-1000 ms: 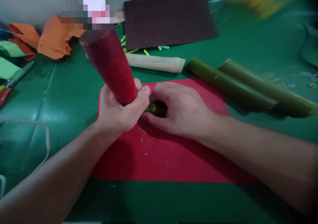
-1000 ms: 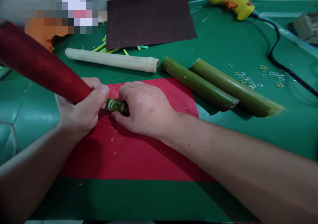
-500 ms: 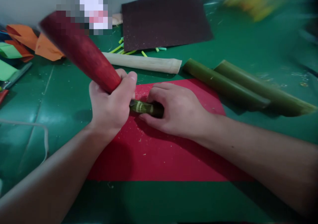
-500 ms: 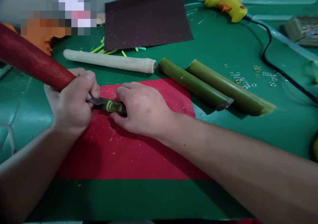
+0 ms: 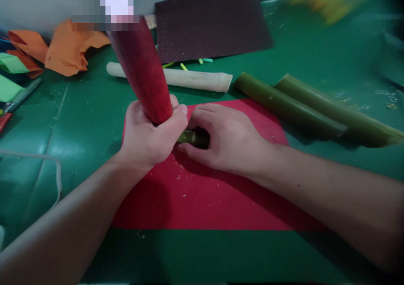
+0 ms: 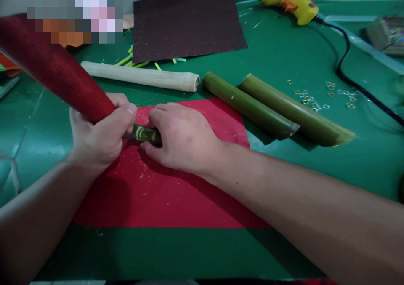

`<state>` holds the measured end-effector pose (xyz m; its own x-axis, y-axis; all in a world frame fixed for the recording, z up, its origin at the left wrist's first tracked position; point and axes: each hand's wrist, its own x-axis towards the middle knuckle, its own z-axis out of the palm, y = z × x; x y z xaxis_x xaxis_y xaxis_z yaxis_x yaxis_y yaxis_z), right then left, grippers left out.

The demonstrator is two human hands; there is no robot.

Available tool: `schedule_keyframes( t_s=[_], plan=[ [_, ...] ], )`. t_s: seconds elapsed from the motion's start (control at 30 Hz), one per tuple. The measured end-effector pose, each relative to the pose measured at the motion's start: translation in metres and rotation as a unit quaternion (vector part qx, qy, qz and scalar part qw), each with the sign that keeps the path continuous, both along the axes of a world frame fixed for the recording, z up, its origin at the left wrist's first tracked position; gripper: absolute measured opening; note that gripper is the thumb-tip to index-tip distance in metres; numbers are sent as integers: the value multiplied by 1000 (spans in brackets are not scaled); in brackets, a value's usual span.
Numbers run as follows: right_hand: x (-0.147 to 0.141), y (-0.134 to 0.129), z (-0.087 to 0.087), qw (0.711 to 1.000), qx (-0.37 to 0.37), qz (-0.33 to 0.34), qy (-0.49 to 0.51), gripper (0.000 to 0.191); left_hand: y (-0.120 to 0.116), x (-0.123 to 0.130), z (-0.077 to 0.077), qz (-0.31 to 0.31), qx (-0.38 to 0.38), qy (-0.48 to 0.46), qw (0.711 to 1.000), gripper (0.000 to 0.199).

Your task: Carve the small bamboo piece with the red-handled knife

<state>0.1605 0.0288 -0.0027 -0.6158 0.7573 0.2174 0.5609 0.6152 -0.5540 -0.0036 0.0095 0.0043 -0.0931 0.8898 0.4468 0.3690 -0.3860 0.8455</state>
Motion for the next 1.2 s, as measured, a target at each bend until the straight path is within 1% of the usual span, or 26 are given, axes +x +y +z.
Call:
schedule_keyframes(
  t_s=[0.17, 0.27, 0.33, 0.4, 0.5, 0.57, 0.67, 0.8, 0.87, 0.93, 1.0, 1.07, 1.13, 1.17, 1.2],
  plan=[
    [0, 0, -1, 1000, 2, 2, 1, 19, 1, -2, -2, -24, 12, -9, 1000, 39],
    [1, 0, -2, 1000, 13, 8, 8, 20, 2, -2, 2, -5, -34, 8, 999, 40],
    [1, 0, -2, 1000, 14, 12, 6, 21, 5, -1, 8, 8, -78, 30, 996, 37],
    [0, 0, -1, 1000, 8, 12, -3, 22, 8, 0, 13, 4, -118, 56, 991, 35],
    [-1, 0, 0, 1000, 5, 9, -11, 23, 14, 0, 19, -5, -144, 71, 987, 38],
    [-2, 0, 0, 1000, 6, 12, -9, 23, 16, -1, 21, -1, -175, 99, 980, 42],
    [-2, -1, -1, 1000, 4, 17, -2, 22, 16, -3, 23, 25, -224, 136, 965, 45],
    [-2, -1, -3, 1000, 14, 22, 1, 22, 11, -2, 25, 39, -229, 133, 964, 37],
    [-2, -1, -3, 1000, 17, 26, 4, 21, 9, -2, 25, 44, -231, 132, 963, 36],
    [-2, -1, -3, 999, 18, 28, 7, 21, 8, -1, 22, 48, -219, 121, 967, 37],
    [-3, 0, -3, 1000, 14, 24, 6, 21, 6, 0, 16, 54, -180, 96, 977, 37],
    [-3, 0, -3, 1000, 10, 18, 5, 21, 5, 1, 10, 72, -108, 59, 990, 35],
    [-4, -1, -3, 1000, 11, 14, 3, 20, 4, 1, 3, 91, -17, 18, 996, 31],
    [-4, -1, -3, 1000, 12, 13, 3, 20, 4, 1, 1, 99, 10, 2, 995, 29],
    [-4, -1, -3, 1000, 13, 12, 2, 21, 4, 1, 0, 95, 17, -5, 995, 29]
  ],
)
